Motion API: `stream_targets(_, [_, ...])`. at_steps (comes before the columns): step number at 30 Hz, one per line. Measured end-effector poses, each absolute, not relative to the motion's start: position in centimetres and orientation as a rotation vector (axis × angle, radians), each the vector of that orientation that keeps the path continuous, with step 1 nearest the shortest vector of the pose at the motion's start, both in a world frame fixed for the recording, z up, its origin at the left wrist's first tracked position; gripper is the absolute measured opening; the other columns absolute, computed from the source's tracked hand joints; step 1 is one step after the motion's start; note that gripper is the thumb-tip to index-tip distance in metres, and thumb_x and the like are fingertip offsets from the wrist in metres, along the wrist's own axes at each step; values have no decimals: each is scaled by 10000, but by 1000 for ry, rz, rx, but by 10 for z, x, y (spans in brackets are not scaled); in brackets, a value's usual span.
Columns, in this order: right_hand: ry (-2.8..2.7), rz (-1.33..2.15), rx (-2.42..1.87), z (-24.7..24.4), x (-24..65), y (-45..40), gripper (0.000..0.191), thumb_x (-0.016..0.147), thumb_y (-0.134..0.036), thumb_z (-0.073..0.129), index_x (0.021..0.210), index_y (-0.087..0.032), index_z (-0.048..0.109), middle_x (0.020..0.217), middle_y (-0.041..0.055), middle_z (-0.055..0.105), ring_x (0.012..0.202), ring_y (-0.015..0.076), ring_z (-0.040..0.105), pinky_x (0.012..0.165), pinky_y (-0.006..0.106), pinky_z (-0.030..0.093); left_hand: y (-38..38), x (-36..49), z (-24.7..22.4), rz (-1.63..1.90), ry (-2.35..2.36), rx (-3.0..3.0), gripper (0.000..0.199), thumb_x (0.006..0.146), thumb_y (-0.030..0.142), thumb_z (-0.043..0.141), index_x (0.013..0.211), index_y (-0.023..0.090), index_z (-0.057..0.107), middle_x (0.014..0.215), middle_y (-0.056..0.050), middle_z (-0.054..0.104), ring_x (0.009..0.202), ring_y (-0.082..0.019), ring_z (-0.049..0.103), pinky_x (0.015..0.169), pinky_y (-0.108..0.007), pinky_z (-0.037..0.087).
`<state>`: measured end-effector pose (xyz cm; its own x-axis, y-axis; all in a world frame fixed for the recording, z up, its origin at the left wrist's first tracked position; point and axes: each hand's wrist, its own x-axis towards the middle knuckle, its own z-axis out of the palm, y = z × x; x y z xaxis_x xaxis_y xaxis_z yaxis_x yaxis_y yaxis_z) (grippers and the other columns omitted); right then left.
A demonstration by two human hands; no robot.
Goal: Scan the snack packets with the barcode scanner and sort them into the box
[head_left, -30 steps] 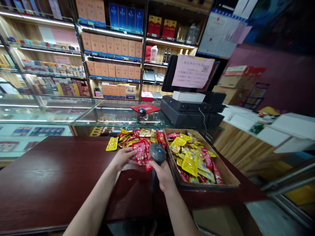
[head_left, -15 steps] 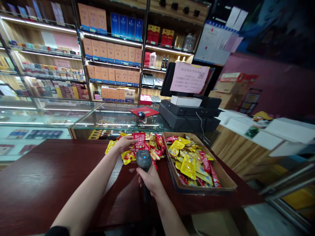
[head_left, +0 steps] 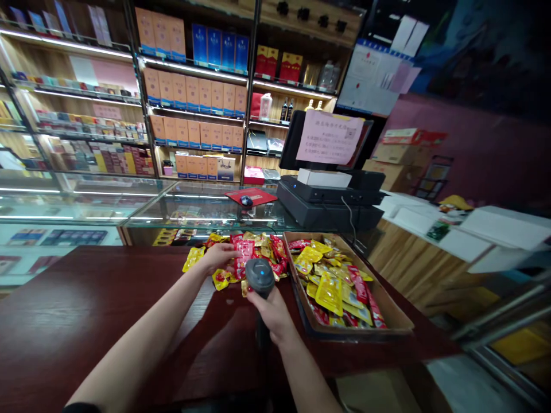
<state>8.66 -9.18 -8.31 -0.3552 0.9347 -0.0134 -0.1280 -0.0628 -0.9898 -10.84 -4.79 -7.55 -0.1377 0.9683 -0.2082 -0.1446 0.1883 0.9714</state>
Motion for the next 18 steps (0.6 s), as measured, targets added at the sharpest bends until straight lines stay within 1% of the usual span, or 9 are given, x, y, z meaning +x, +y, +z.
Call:
stream_targets(1, [-1273,1590,-951,-80,91,-87,238,570,-167,688,807,-153,666,744,12,683,675,134,598,632,221,468,-51,-105,-76,1194,1308,900,282,594,300,787,763,135,632,590,5,600,476,-90,527,527,-265,504])
stream_targets(3, [-1114,1722,-1014,-74,101,-75,216,565,-156,686,780,-155,662,626,-14,635,574,112,554,581,216,456,-58,-97,-76,1117,1280,885,267,636,300,761,796,142,618,624,-2,611,501,-104,552,550,-289,525])
stream_targets(5, [-959,1909,-1027,-66,111,-61,198,572,-130,659,769,-152,654,573,-32,586,498,90,501,550,216,457,-63,-89,-74,1044,1226,816,235,687,266,724,841,142,597,671,-18,627,536,-123,583,596,-329,543])
stream_targets(8, [-809,2174,-955,-52,126,-43,158,605,-95,593,753,-138,628,616,-22,581,516,84,507,653,263,509,-67,-79,-66,967,1161,705,150,763,199,638,879,142,564,737,-42,643,587,-142,617,669,-359,543])
stream_targets(10, [-774,2236,-965,-42,137,-34,98,626,-87,565,706,-137,595,597,-26,559,511,84,503,707,306,524,-65,-71,-57,931,1105,635,130,816,258,576,872,145,543,742,-49,638,602,-151,623,699,-367,536])
stream_targets(12, [-787,2229,-994,-34,148,-27,64,640,-85,555,668,-141,567,565,-34,531,500,84,494,737,331,527,-61,-63,-47,908,1023,563,244,851,390,508,845,147,525,729,-58,627,624,-170,629,730,-384,526])
stream_targets(14, [-808,2211,-1004,-27,160,-21,64,648,-80,552,668,-140,563,570,-31,532,517,87,502,766,352,527,-56,-51,-36,891,959,518,375,855,509,436,839,143,516,729,-78,623,663,-200,638,762,-407,513])
stream_targets(16, [-826,2186,-1004,-21,174,-16,80,650,-72,552,697,-132,576,611,-14,560,562,96,527,787,371,526,-49,-38,-25,869,932,514,470,851,570,379,889,125,525,770,-110,628,718,-229,644,789,-422,498])
stream_targets(18, [-834,2145,-1018,-17,189,-10,94,646,-67,561,714,-129,582,640,-4,576,593,103,544,792,380,528,-40,-21,-15,838,914,531,551,849,600,337,986,100,526,843,-143,632,774,-248,643,799,-425,487])
